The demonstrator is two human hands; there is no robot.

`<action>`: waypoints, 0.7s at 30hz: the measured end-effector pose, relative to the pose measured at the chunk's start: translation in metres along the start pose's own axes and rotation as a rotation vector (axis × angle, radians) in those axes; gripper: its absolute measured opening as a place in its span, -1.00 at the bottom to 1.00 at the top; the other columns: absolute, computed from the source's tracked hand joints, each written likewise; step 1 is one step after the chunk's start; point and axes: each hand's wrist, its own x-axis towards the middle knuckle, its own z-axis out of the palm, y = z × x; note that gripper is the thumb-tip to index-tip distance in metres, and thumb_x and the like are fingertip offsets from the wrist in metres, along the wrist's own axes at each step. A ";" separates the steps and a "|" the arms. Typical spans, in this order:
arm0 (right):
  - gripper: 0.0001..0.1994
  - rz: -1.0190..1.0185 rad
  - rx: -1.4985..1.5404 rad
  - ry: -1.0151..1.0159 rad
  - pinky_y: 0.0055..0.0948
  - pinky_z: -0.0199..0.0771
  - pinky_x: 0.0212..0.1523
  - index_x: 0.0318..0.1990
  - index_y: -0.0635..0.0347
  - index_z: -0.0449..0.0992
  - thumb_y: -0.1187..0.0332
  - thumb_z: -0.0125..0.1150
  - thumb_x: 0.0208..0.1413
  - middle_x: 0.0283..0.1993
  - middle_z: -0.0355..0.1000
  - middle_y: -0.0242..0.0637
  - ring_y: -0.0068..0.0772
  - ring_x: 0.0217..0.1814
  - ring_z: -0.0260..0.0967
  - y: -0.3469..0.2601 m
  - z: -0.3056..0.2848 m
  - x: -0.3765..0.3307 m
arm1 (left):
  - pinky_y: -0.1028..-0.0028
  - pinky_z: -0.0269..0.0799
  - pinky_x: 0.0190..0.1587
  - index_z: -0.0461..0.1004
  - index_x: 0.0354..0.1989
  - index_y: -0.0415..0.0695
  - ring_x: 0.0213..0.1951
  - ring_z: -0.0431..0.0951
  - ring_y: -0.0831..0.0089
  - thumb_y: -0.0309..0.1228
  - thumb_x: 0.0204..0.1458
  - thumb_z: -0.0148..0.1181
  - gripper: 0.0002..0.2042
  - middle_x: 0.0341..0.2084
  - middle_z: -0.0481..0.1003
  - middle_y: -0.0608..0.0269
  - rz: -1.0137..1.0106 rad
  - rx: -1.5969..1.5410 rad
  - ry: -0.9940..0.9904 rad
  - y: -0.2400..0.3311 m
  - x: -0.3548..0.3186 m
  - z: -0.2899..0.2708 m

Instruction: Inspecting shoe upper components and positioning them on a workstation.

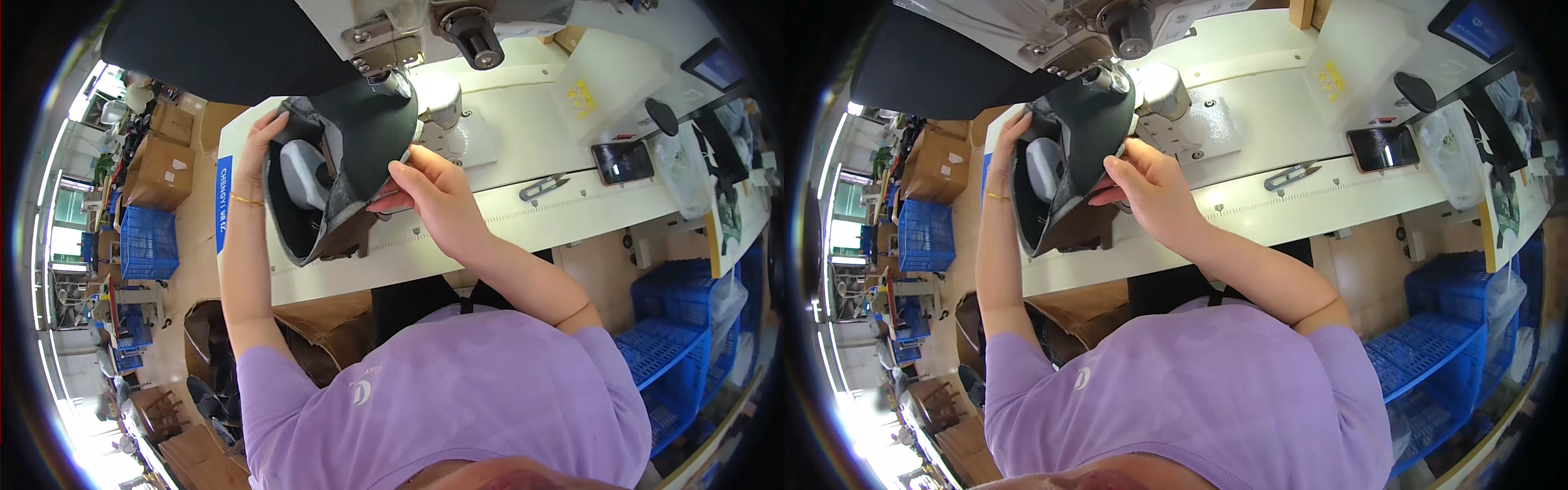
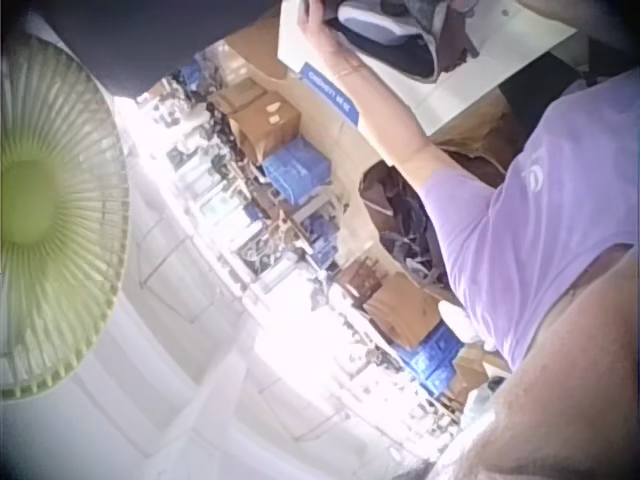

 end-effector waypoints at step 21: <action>-0.77 0.006 -0.057 0.089 -0.56 0.43 -0.12 -0.15 0.26 0.42 0.31 -0.11 0.29 -0.26 0.40 -0.45 -0.70 -0.24 0.34 -0.012 -0.006 -0.011 | 0.66 0.38 -0.33 0.54 -0.26 -0.32 -0.40 0.49 0.63 -0.46 0.05 0.20 -0.83 -0.41 0.55 0.29 0.157 0.165 0.357 0.044 -0.069 0.029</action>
